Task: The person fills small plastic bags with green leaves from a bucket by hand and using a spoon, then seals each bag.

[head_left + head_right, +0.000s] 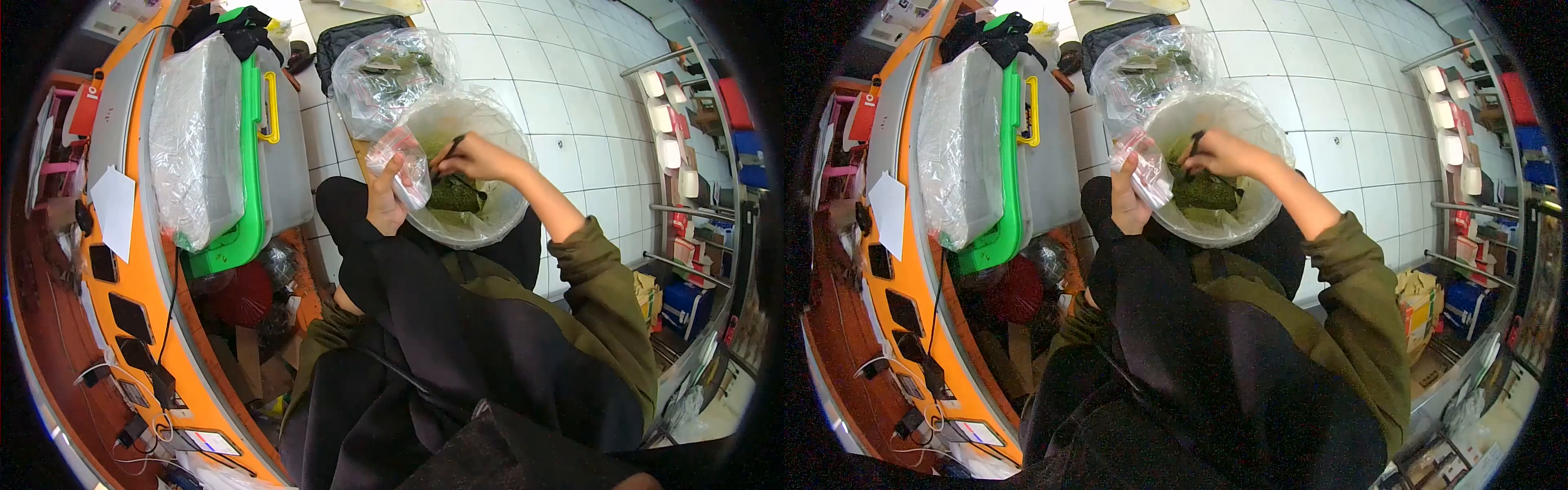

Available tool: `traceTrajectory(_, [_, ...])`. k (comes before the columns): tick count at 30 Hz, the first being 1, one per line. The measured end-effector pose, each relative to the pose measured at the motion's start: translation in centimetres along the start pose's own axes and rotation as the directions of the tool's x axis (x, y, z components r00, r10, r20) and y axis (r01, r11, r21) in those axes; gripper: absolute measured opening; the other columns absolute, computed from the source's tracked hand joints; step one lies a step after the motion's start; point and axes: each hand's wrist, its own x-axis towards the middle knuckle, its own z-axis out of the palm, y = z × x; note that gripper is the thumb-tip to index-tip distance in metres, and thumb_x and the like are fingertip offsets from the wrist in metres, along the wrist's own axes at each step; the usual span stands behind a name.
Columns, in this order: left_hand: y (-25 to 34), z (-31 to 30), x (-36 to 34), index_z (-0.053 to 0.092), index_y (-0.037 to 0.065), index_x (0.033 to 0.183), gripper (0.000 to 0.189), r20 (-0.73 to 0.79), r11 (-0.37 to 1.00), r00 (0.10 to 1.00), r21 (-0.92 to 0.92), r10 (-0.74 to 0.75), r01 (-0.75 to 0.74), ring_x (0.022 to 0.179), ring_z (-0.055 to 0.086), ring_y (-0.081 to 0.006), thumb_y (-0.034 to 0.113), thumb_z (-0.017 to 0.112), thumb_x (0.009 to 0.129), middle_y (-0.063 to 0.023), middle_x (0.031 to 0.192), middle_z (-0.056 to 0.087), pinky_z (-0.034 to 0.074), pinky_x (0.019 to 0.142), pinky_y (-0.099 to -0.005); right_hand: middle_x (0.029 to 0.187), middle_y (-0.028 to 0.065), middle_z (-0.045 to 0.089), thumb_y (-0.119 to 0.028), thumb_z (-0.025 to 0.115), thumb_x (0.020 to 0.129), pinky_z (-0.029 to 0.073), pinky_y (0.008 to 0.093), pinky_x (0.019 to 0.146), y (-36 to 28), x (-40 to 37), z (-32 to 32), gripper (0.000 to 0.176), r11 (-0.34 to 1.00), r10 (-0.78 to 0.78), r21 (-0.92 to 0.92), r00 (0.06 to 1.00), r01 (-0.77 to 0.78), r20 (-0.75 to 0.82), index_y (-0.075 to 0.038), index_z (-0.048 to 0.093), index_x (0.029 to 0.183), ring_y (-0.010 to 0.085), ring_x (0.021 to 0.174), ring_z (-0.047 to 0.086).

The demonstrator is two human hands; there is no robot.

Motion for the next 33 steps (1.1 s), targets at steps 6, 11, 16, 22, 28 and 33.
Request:
traceTrajectory(6, [0.0, -0.6, 0.6, 0.042, 0.006, 0.118, 0.052, -0.022, 0.999, 0.999, -0.003, -0.035, 0.035, 0.089, 0.055, -0.0186, 0.024, 0.065, 0.076, -0.0072, 0.104, 0.054, 0.049, 0.073, -0.0315, 0.080, 0.0192, 0.060, -0.004, 0.056, 0.076, 0.045, 0.0382, 0.066, 3.2, 2.0, 4.5, 0.011, 0.970, -0.137, -0.193, 0.988, 0.149, 0.078, 0.002, 0.061, 0.084, 0.0333, 0.073, 0.059])
traceTrajectory(11, [0.5, 1.5, 0.5, 0.045, 0.001, 0.116, 0.048, -0.061, 1.000, 0.998, -0.004, 0.015, -0.015, 0.050, 0.043, -0.0036, 0.016, 0.065, 0.075, -0.0085, 0.096, 0.058, 0.039, 0.047, -0.0174, 0.069, 0.0218, 0.057, -0.016, 0.055, 0.080, 0.043, 0.0417, 0.061, 4.8, 1.3, 6.1, 0.020, 0.925, -0.075, -0.307, 0.901, 0.222, 0.428, 0.004, 0.058, 0.078, 0.0357, 0.067, 0.056])
traceTrajectory(16, [0.5, 1.4, 0.4, 0.046, 0.001, 0.115, 0.048, -0.075, 0.999, 0.997, 0.031, 0.013, -0.011, 0.050, 0.043, -0.0038, 0.015, 0.066, 0.074, -0.0089, 0.095, 0.058, 0.038, 0.046, -0.0170, 0.065, 0.0185, 0.056, -0.016, 0.053, 0.083, 0.046, 0.0388, 0.058, 6.8, 0.7, 3.5, 0.028, 0.975, 0.046, -0.201, 0.804, 0.093, 0.593, 0.009, 0.053, 0.071, 0.0274, 0.065, 0.057])
traceTrajectory(22, [0.2, 1.3, 0.2, 0.047, 0.001, 0.114, 0.046, -0.084, 1.000, 0.996, 0.025, 0.002, 0.000, 0.050, 0.042, -0.0034, 0.015, 0.065, 0.075, -0.0086, 0.094, 0.059, 0.037, 0.047, -0.0167, 0.074, 0.0134, 0.060, -0.006, 0.049, 0.083, 0.049, 0.0322, 0.063, 4.2, 1.2, 2.2, 0.021, 0.953, 0.246, 0.036, 0.834, -0.302, 0.495, 0.008, 0.053, 0.068, 0.0237, 0.073, 0.059])
traceTrajectory(28, [0.1, 1.3, 0.0, 0.047, 0.000, 0.113, 0.045, -0.080, 0.999, 0.997, 0.046, 0.016, -0.013, 0.050, 0.043, -0.0035, 0.016, 0.065, 0.075, -0.0083, 0.093, 0.059, 0.037, 0.047, -0.0165, 0.071, 0.0112, 0.060, -0.007, 0.053, 0.078, 0.042, 0.0369, 0.060, 4.5, -0.1, 2.5, 0.014, 0.984, 0.102, -0.178, 0.798, 0.006, 0.594, 0.002, 0.060, 0.071, 0.0277, 0.068, 0.057])
traceTrajectory(33, [0.1, 1.4, 0.1, 0.047, -0.001, 0.112, 0.047, -0.083, 0.997, 0.996, 0.069, 0.030, -0.024, 0.050, 0.044, -0.0036, 0.017, 0.066, 0.074, -0.0098, 0.095, 0.058, 0.038, 0.047, -0.0166, 0.072, 0.0081, 0.061, -0.002, 0.050, 0.077, 0.043, 0.0323, 0.055, 6.1, 1.1, 2.0, 0.010, 0.993, 0.119, -0.053, 0.827, -0.108, 0.550, 0.004, 0.056, 0.071, 0.0187, 0.066, 0.057])
